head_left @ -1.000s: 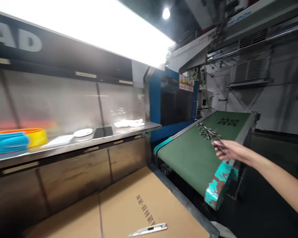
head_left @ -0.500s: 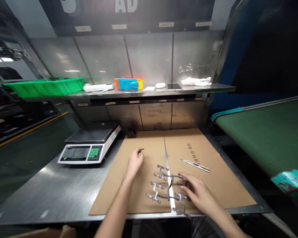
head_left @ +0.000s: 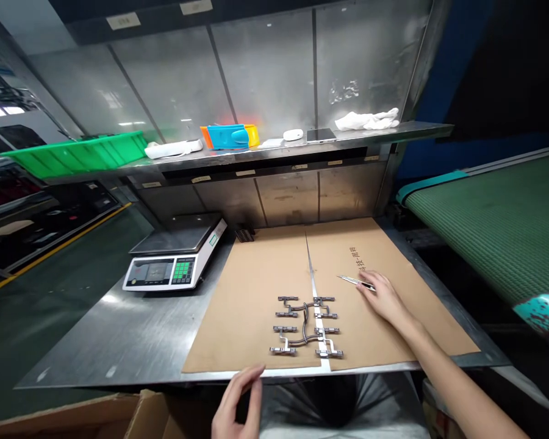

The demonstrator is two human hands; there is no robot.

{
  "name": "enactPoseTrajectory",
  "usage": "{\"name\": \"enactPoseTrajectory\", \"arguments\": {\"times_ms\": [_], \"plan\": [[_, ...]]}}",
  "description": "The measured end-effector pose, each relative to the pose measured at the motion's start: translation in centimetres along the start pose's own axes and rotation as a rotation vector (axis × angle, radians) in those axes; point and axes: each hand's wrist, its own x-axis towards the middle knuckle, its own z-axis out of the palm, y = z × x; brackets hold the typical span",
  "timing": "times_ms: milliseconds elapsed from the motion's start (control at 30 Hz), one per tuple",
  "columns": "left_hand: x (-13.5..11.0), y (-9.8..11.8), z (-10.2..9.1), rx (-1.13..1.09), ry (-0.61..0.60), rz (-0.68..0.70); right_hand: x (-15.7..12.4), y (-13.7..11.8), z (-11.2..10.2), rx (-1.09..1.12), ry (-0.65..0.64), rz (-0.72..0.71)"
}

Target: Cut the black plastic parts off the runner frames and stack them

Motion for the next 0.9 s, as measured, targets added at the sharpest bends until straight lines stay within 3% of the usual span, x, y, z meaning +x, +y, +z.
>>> {"name": "enactPoseTrajectory", "arguments": {"times_ms": [67,167,267,367,500,533,567,633,700,800,900], "plan": [[1.9,2.2,2.1,0.042,-0.074,0.066,-0.3,0.2,0.4,0.000,0.019,-0.010],[5.8,4.4,5.9,0.082,-0.290,0.176,-1.0,-0.5,1.0,0.032,0.030,-0.013],[9.3,4.4,9.1,0.066,-0.402,0.219,-1.5,-1.5,1.0,0.090,0.038,0.009],[11.0,4.0,10.1,0.022,-0.458,0.209,-1.4,-2.4,0.5,0.175,0.069,0.061],[10.2,5.8,8.5,-0.146,-0.409,0.168,-1.0,-4.5,-1.2,0.306,0.201,0.195],[9.7,6.6,7.9,-0.240,-0.386,0.120,-1.1,-5.5,-1.6,0.346,0.223,0.233],[9.0,7.3,7.3,-0.483,-0.340,-0.009,-1.6,-6.7,-2.0,0.392,0.221,0.269],[7.7,8.7,6.6,-0.900,-0.309,-0.185,-3.3,-9.8,-2.1,0.494,0.128,0.331],[6.5,9.8,6.8,-1.115,-0.330,-0.295,-5.9,-13.2,-1.3,0.596,0.000,0.393],[5.3,10.5,8.2,-1.184,-0.413,-0.365,-9.9,-17.4,0.5,0.934,-0.148,0.524],[4.4,10.5,9.5,-1.228,-0.467,-0.395,-12.1,-19.2,1.8,1.113,-0.095,0.603]]}}
